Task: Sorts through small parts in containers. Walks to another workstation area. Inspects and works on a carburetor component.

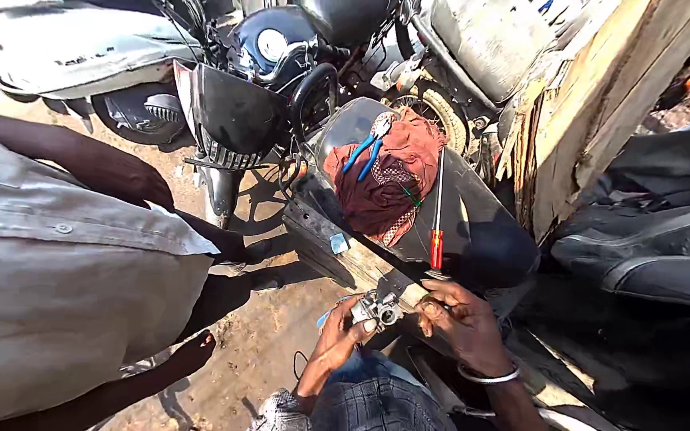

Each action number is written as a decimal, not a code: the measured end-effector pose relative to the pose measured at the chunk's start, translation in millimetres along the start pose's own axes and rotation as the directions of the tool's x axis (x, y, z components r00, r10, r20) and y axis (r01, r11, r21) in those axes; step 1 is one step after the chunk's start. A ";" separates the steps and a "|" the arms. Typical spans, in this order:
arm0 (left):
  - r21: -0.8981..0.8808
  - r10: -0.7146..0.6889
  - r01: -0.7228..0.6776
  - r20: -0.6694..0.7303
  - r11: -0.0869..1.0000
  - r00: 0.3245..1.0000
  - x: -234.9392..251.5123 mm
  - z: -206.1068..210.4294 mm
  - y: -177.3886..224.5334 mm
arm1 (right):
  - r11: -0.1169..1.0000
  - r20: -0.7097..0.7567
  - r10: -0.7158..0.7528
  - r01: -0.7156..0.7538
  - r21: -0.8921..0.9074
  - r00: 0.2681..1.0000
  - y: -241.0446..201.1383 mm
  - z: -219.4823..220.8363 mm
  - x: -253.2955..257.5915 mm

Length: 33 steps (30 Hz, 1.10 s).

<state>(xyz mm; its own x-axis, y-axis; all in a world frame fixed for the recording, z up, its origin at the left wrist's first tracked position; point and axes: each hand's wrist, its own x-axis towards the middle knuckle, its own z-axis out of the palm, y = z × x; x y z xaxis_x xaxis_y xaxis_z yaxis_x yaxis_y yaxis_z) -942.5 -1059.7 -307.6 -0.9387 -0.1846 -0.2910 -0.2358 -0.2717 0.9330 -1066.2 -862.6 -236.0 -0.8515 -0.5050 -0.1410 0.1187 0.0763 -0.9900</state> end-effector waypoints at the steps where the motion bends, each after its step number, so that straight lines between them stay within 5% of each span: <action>1: -0.068 0.035 -0.033 0.036 0.997 0.999 -13.4 2.2 -0.2 | 0.990 0.025 0.037 -0.040 0.134 0.999 -4.6 -1.4 -11.4; 4: -0.305 0.041 -0.013 0.086 0.952 0.995 -53.7 11.7 -2.3 | 0.917 0.062 0.125 -0.139 0.375 0.990 -14.8 4.3 -45.7; 7: -0.368 0.033 0.016 0.125 0.930 0.992 -90.9 23.1 0.8 | 0.927 0.126 0.128 -0.164 0.337 0.984 -22.6 17.9 -73.7; 10: -0.269 0.050 -0.012 0.135 0.963 0.990 -127.7 32.2 -5.8 | 0.997 0.211 0.055 -0.063 0.032 0.976 -29.3 31.3 -99.4; 13: -0.297 0.029 -0.001 0.091 0.955 0.995 -172.6 38.9 -10.3 | 0.917 0.347 -0.053 0.183 -0.354 0.936 -29.9 44.3 -128.1; 19: -0.233 0.021 -0.032 -0.049 0.972 0.999 -246.5 50.9 -12.6 | 0.818 0.641 -0.095 0.426 -0.387 0.762 -42.9 56.7 -166.2; 26: -0.181 0.100 -0.158 -0.292 0.971 0.951 -293.2 50.9 -8.0 | 0.398 0.871 -0.181 0.844 -0.359 0.456 -75.8 102.9 -183.7; 29: -0.136 0.129 -0.181 -0.321 0.974 0.938 -317.8 27.7 -10.4 | 0.384 0.938 -0.154 0.894 -0.233 0.311 -80.2 138.1 -182.7; 33: -0.091 0.114 -0.161 -0.387 0.983 0.915 -354.4 -6.1 -6.6 | 0.429 0.963 0.009 0.869 -0.246 0.268 -90.8 195.6 -192.7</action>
<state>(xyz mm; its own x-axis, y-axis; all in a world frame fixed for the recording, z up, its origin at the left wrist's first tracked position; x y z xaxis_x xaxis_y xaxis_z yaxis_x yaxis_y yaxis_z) -606.7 -998.2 -211.9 -0.7883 -0.5657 -0.2420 -0.0581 -0.3231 0.9446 -813.0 -940.4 -119.9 0.2653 -0.9628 -0.0516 -0.8149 -0.1953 -0.5457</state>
